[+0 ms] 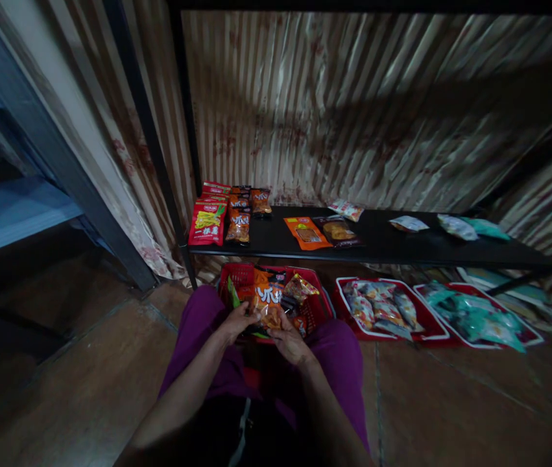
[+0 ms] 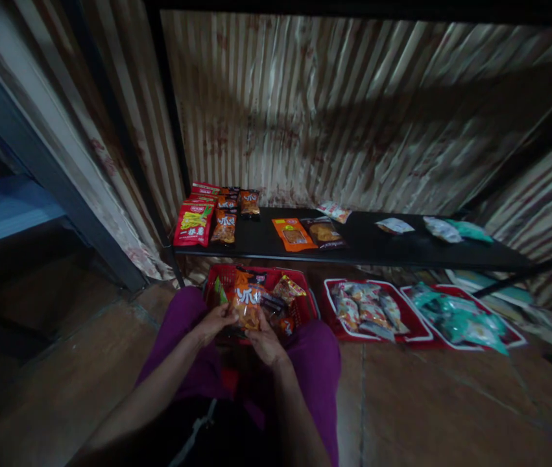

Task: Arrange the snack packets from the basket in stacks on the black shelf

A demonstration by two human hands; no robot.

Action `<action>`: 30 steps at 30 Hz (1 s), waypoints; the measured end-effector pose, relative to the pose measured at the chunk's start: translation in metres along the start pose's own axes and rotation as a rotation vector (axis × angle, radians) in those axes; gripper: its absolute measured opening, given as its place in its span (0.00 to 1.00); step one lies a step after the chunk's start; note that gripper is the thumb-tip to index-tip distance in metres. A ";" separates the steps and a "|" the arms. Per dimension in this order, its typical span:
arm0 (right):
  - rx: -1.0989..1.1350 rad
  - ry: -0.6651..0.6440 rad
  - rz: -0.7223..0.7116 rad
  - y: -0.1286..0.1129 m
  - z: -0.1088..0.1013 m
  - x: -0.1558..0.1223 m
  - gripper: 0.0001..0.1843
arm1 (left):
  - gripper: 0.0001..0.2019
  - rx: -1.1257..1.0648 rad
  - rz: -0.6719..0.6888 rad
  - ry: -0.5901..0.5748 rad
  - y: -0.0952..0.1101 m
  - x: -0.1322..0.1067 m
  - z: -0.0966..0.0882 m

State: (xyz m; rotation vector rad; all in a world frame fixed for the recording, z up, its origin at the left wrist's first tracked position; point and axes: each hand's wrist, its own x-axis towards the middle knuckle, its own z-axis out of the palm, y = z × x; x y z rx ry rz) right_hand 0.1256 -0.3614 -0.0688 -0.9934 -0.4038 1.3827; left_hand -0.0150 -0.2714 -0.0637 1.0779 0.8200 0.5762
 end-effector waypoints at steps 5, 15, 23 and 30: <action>-0.068 -0.002 0.005 -0.015 0.010 -0.003 0.34 | 0.25 -0.068 0.056 0.000 -0.003 0.000 0.002; -0.282 0.180 -0.112 -0.031 0.007 0.026 0.28 | 0.19 -0.108 0.132 0.029 0.023 0.021 0.006; -0.273 0.097 -0.305 -0.078 0.026 0.072 0.27 | 0.19 0.001 0.248 0.190 0.066 0.069 0.022; -0.288 0.180 -0.399 -0.122 0.030 0.125 0.26 | 0.27 0.145 0.300 0.360 0.099 0.120 0.044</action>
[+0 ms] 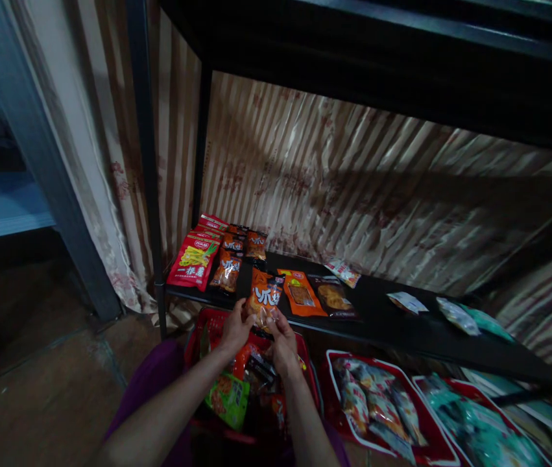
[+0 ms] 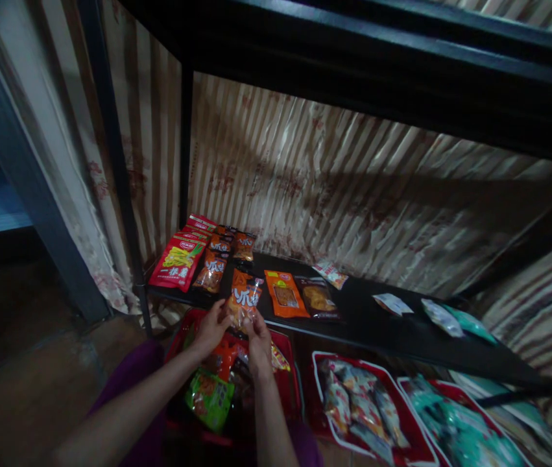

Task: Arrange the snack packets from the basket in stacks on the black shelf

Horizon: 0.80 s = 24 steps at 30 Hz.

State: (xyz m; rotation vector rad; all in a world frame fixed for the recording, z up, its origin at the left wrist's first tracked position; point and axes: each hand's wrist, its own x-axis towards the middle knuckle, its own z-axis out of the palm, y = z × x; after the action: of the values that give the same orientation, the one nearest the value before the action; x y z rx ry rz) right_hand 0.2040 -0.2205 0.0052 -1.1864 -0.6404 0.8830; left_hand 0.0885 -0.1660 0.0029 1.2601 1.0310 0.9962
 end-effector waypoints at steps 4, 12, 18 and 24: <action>0.009 0.009 -0.034 -0.005 0.002 0.043 0.24 | 0.32 0.064 0.125 0.045 0.007 0.026 0.017; -0.019 -0.020 -0.047 -0.007 0.013 0.119 0.20 | 0.32 0.250 0.286 0.067 0.009 0.078 0.036; -0.009 -0.011 -0.065 0.002 0.028 0.161 0.20 | 0.30 0.342 0.242 0.116 0.013 0.118 0.042; -0.037 -0.011 -0.069 0.016 0.037 0.190 0.20 | 0.29 0.415 0.213 0.174 0.006 0.143 0.048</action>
State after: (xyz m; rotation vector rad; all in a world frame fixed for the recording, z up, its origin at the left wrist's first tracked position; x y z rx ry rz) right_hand 0.2694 -0.0381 -0.0042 -1.1868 -0.7047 0.8230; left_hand 0.1706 -0.0394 0.0029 1.6720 1.3041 1.1036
